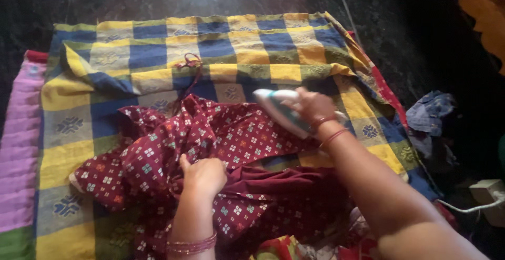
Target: The person irons a maroon patterned garment laid out on a multi-colored checkered cloth on the floor. They use a white and teal electric iron to smooth the fabric, frequently adjusting the garment's position and folding sections to reach different areas.
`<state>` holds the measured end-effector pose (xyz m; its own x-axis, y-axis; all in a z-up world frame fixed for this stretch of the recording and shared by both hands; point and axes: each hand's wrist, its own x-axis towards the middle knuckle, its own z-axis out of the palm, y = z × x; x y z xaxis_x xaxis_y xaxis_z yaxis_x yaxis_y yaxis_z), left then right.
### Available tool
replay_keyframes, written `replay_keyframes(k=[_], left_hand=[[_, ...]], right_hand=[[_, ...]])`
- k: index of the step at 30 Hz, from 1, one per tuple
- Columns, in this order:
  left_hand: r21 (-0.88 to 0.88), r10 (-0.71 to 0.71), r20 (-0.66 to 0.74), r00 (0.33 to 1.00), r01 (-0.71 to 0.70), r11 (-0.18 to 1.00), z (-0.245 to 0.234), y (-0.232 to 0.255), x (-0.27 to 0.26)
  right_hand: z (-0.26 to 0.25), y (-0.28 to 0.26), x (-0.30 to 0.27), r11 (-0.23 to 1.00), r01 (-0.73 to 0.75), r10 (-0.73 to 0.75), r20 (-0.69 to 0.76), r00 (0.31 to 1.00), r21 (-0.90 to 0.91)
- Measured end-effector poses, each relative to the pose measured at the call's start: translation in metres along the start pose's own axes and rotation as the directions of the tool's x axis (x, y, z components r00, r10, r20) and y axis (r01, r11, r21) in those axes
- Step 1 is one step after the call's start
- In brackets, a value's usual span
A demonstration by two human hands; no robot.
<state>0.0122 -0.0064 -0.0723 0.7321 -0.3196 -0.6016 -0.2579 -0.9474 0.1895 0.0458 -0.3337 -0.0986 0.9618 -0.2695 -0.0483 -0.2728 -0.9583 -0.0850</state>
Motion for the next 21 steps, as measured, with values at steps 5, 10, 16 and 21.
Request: replay_keyframes(k=[5,10,16,21], left_hand=[[-0.019,0.199,-0.209,0.958,-0.207,0.978,-0.007,0.019,-0.001],[-0.012,0.367,-0.305,0.879,-0.389,0.921,0.049,0.049,0.033],[-0.040,0.183,-0.120,0.976,-0.189,0.981,0.082,0.052,0.041],[-0.017,0.148,0.017,0.989,-0.148,0.989,0.068,0.047,0.035]], right_hand=[[-0.001,0.024,-0.013,0.995,0.101,-0.100,0.074,0.992,-0.013],[0.004,0.063,-0.074,0.954,0.278,-0.266,0.110,0.958,-0.114],[0.009,0.100,-0.087,0.964,0.212,-0.227,-0.080,0.971,-0.164],[0.002,0.098,-0.048,0.987,0.013,-0.014,-0.005,1.000,-0.160]])
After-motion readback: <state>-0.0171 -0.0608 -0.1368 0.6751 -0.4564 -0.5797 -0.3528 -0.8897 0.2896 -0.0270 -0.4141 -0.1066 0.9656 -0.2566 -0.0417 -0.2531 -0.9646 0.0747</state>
